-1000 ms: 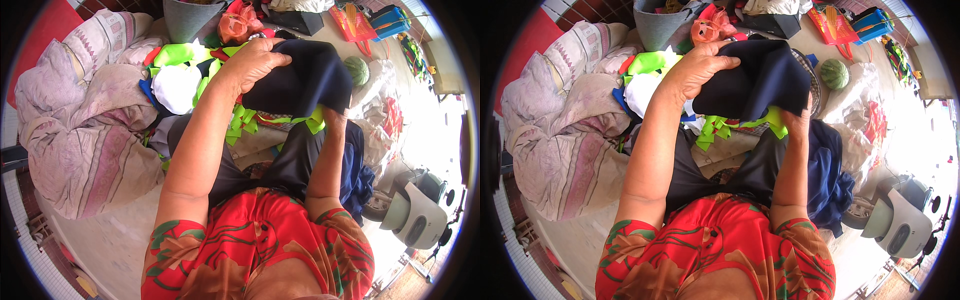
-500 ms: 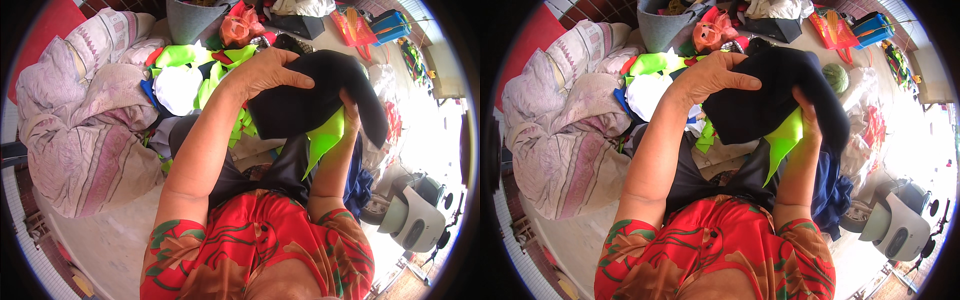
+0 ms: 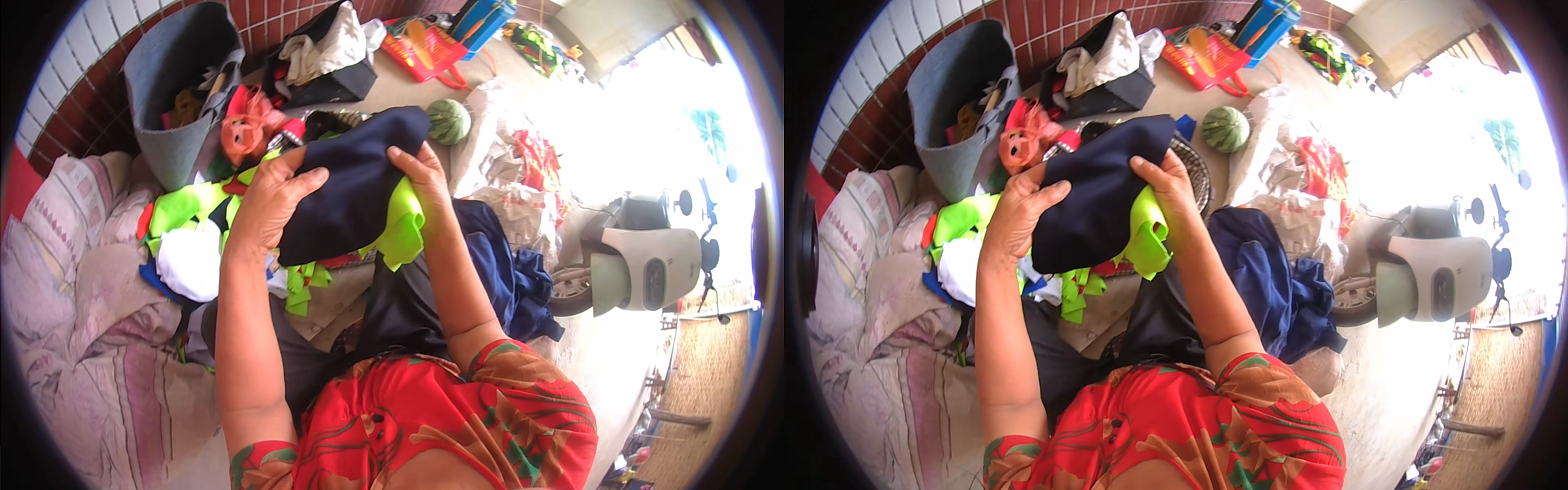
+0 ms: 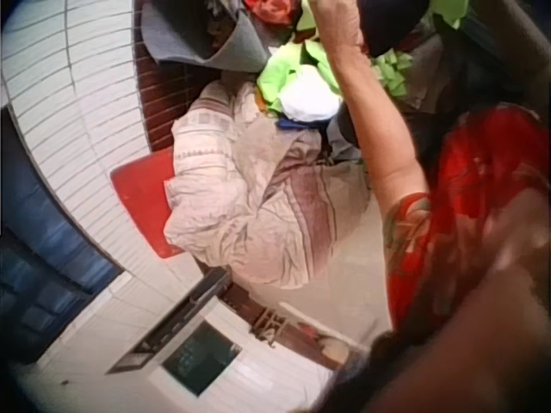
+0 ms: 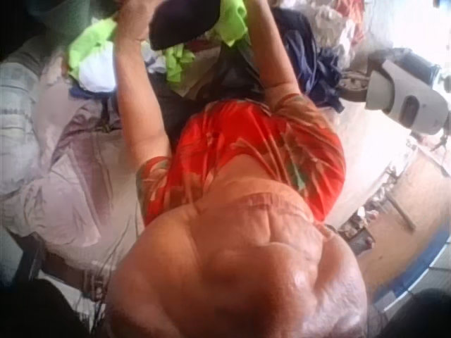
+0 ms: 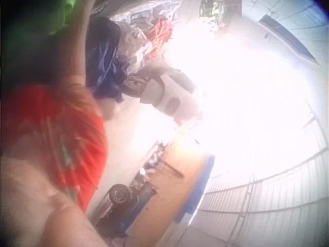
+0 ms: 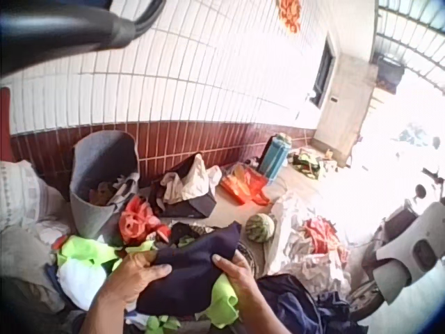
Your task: The person sits on the floor and folds various pieces of colorful fabric by hand. They pick up individual pieces, fold them into smaller squares, and place them into a pile on their lap.
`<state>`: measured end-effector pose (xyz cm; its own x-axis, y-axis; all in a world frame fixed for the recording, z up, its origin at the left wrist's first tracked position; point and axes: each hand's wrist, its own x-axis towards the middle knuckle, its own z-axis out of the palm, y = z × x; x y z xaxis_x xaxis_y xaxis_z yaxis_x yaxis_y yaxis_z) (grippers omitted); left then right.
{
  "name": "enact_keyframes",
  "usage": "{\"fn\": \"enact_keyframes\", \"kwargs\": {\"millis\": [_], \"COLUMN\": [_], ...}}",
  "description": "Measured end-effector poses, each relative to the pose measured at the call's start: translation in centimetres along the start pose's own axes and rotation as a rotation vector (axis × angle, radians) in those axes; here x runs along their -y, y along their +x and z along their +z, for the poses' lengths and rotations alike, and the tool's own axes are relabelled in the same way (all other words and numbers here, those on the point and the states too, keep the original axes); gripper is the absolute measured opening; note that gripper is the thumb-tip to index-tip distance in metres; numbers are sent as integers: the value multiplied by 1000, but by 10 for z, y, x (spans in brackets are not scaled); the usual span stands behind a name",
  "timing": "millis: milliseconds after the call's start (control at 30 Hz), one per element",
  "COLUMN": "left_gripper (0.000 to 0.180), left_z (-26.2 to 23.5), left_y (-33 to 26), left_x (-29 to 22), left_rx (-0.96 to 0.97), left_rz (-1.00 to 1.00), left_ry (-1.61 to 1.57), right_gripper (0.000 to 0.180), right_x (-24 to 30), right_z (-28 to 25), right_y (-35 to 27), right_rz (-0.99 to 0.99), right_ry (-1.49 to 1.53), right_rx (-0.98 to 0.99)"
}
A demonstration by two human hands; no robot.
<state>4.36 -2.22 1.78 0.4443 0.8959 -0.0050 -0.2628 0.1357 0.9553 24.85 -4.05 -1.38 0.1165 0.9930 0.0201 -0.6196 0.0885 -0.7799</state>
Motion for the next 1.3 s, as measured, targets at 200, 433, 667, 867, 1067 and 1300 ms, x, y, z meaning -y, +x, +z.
{"fn": "enact_keyframes", "kwargs": {"millis": [200,433,667,867,1067,1300], "left_gripper": [20,25,25,22,18,18], "left_z": [-1,-1,8,16,26,30], "left_y": [3,9,7,6,9,12], "left_x": [2,-1,-5,-2,20,28], "left_rx": [11,-16,-55,51,192,139], "left_rz": [53,360,267,117,33,-40], "left_ry": [-193,258,397,534,497,337], "right_gripper": [19,21,26,58,107,106], "right_x": [36,35,33,29,4,-22], "right_z": [14,-7,-49,-33,-3,0], "right_y": [-27,-24,-41,-45,-55,-67], "right_rz": [-551,-337,-34,-222,-306,-270], "right_ry": [-578,-557,-458,-748,-1003,-1108], "right_rx": [338,375,30,188,335,162]}}
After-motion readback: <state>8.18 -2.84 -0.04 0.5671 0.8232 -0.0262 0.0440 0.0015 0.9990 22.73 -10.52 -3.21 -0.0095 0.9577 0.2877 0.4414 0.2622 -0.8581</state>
